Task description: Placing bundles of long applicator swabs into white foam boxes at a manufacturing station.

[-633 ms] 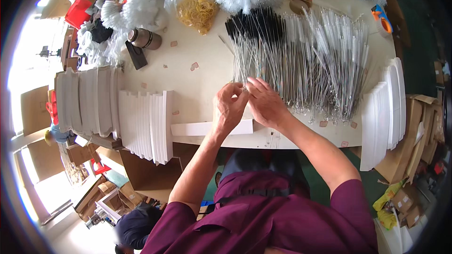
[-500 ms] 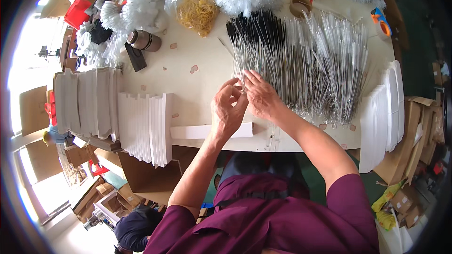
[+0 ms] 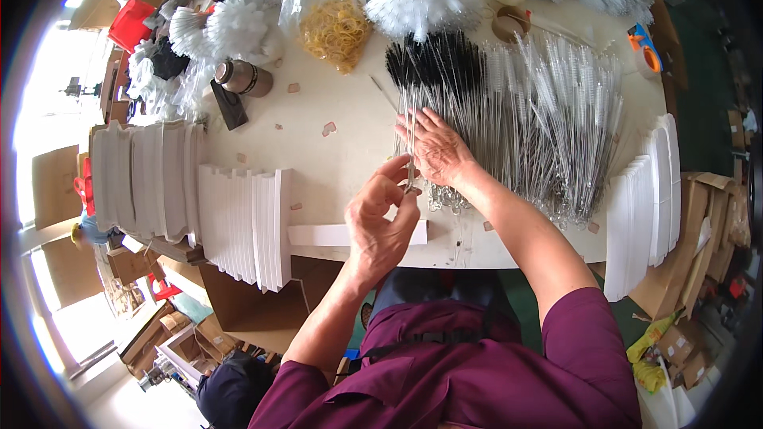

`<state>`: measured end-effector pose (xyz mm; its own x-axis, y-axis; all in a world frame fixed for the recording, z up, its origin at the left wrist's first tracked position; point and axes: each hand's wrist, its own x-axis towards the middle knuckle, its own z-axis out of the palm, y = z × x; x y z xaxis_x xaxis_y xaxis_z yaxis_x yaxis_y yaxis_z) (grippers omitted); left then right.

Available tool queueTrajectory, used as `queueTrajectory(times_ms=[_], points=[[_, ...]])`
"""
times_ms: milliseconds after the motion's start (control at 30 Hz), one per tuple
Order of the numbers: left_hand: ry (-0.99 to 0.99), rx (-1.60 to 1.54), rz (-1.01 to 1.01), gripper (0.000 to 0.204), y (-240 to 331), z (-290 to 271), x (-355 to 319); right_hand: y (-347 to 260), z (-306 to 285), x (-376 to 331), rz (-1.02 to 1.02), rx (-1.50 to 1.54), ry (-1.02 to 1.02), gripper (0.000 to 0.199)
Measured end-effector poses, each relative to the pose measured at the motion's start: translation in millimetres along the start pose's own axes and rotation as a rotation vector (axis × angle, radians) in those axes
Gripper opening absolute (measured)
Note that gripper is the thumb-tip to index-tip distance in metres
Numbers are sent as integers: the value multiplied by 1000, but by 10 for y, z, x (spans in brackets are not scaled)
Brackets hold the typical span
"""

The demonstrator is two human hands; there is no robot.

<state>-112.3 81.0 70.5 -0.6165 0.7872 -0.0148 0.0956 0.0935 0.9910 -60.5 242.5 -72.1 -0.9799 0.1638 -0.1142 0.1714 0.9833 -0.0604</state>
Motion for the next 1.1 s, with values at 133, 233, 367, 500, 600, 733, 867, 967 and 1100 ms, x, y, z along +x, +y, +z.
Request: queueTrajectory(times_ms=[133,233,367,500,600,733,867,967,1100], points=[[77,-197,-65,16,466,-143,-36,-2,99,33,20,219,192,58],[88,-188,-109,17,657,-251,-90,-6,-204,-9,62,349,19,48],[50,-145,-74,14,752,-316,-242,-221,-464,-300,238,1634,-91,45],[-85,-138,9,21,660,-241,-329,-307,-857,-666,138,2614,26,58],[-223,-20,141,20,596,-78,-364,-392,-1068,-784,220,2777,126,66],[-248,27,189,18,575,92,-553,-394,-1240,-1009,405,2812,385,46],[-229,91,52,13,210,311,-716,-257,-1136,-1334,560,2680,686,40],[-304,-225,-470,10,-61,464,-814,-139,-1004,-1563,738,2511,945,34],[-507,-312,-683,21,-366,865,-862,-72,-779,-1978,897,2247,1065,29]])
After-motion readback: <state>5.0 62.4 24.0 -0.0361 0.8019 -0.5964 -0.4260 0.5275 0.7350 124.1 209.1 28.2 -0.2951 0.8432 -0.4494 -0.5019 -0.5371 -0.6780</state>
